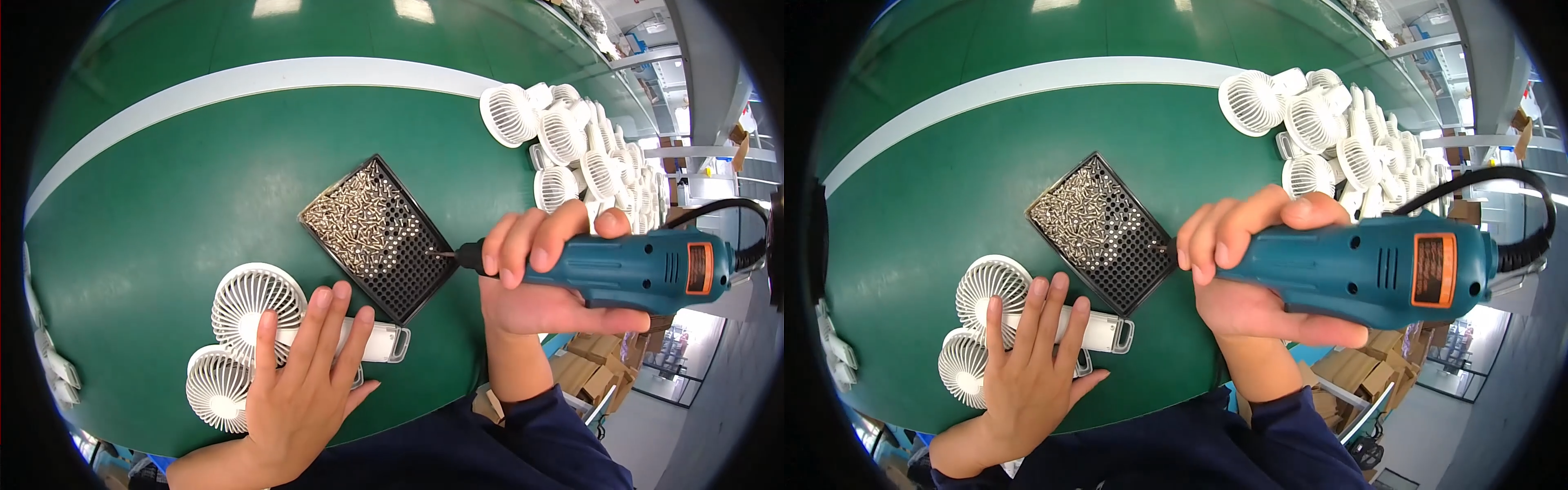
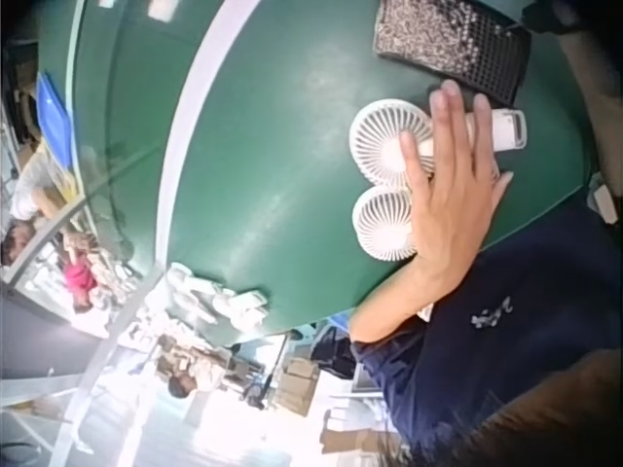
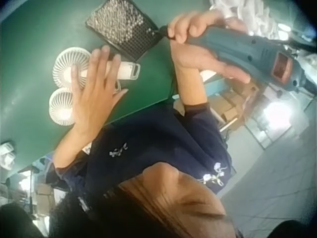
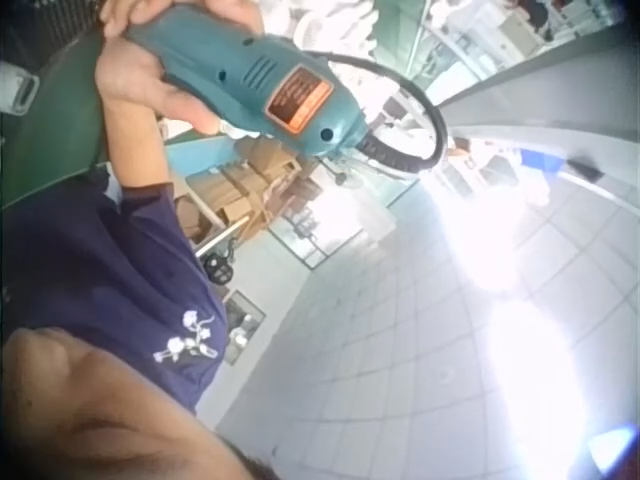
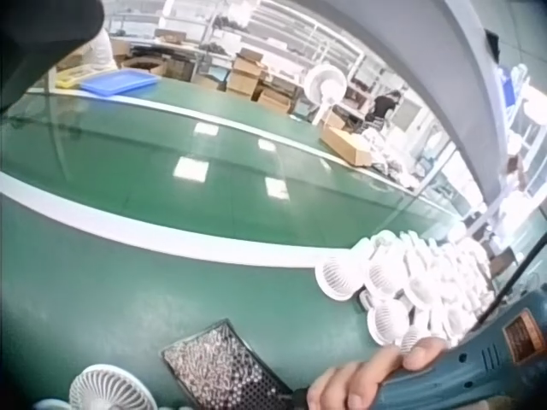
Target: The person assembles mini fans by picking screws from a tray and driving them into the fans with an electric screwdriver, stacks the assembled fans along the conveyor belt, and takes more fans from a crate.
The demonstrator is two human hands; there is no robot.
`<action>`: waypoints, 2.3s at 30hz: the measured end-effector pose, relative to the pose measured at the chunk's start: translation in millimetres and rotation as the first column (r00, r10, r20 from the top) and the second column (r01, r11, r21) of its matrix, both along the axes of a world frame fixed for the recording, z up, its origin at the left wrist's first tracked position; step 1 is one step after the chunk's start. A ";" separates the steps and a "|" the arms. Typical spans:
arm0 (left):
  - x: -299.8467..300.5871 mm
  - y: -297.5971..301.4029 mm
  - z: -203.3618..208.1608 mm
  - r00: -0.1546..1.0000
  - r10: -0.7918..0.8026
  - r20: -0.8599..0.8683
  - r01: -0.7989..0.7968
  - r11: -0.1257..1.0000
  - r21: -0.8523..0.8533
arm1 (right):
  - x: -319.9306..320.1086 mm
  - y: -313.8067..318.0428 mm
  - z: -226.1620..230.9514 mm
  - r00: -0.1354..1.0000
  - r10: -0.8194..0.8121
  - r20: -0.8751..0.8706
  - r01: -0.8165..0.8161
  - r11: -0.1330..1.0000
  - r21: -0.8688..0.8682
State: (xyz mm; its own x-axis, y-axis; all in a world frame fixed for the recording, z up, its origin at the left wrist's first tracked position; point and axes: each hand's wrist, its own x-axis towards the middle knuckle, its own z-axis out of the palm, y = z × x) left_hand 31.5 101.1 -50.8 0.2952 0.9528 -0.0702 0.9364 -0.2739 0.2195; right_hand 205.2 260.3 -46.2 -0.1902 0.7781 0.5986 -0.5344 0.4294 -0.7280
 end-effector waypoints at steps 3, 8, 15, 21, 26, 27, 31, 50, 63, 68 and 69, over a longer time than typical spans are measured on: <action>4.6 0.6 3.4 0.997 0.020 -0.081 -0.020 1.000 0.002 | 0.1 2.5 -2.3 1.000 0.032 -0.001 -0.032 0.999 0.018; 10.5 0.2 5.6 0.996 0.037 -0.087 -0.039 0.999 -0.028 | -0.8 -1.5 -2.6 0.997 0.066 0.048 -0.071 0.992 0.106; 10.7 -2.0 4.5 0.996 0.056 -0.073 -0.055 0.998 0.012 | 1.0 -20.9 21.3 0.994 0.090 -0.054 -0.087 0.995 0.047; 9.9 -0.4 4.0 0.998 0.058 -0.017 -0.058 0.998 0.018 | -3.4 -61.0 40.2 0.990 0.134 0.044 -0.135 0.990 0.033; 8.3 -3.8 1.2 0.997 0.061 0.049 -0.062 0.998 0.018 | -13.7 -73.7 32.4 0.982 0.169 0.082 -0.169 0.986 -0.008; 8.4 -4.0 0.9 0.997 0.062 0.050 -0.063 0.998 0.018 | -14.6 -73.5 29.9 0.980 0.187 0.071 -0.187 0.982 -0.011; 8.0 -3.7 2.9 0.999 0.052 -0.002 -0.052 0.999 0.011 | -14.9 -70.6 25.5 0.973 0.213 0.093 -0.215 0.977 0.011; 8.2 -1.9 2.4 0.999 0.050 -0.021 -0.050 0.999 0.003 | -14.2 -72.7 19.6 0.971 0.218 0.103 -0.219 0.976 -0.005; 8.3 -4.0 3.4 0.998 0.050 -0.026 -0.049 0.999 0.019 | -2.5 -25.4 18.2 0.993 -0.052 -0.106 0.057 0.997 0.045; 8.9 -2.1 5.0 0.999 0.040 -0.024 -0.040 0.999 0.013 | -4.5 -3.1 5.1 0.995 -0.053 -0.090 0.056 0.998 0.037; 9.1 -1.9 4.7 0.999 0.042 -0.026 -0.042 0.999 0.018 | -5.1 -2.1 3.2 0.995 -0.067 -0.075 0.071 0.996 0.056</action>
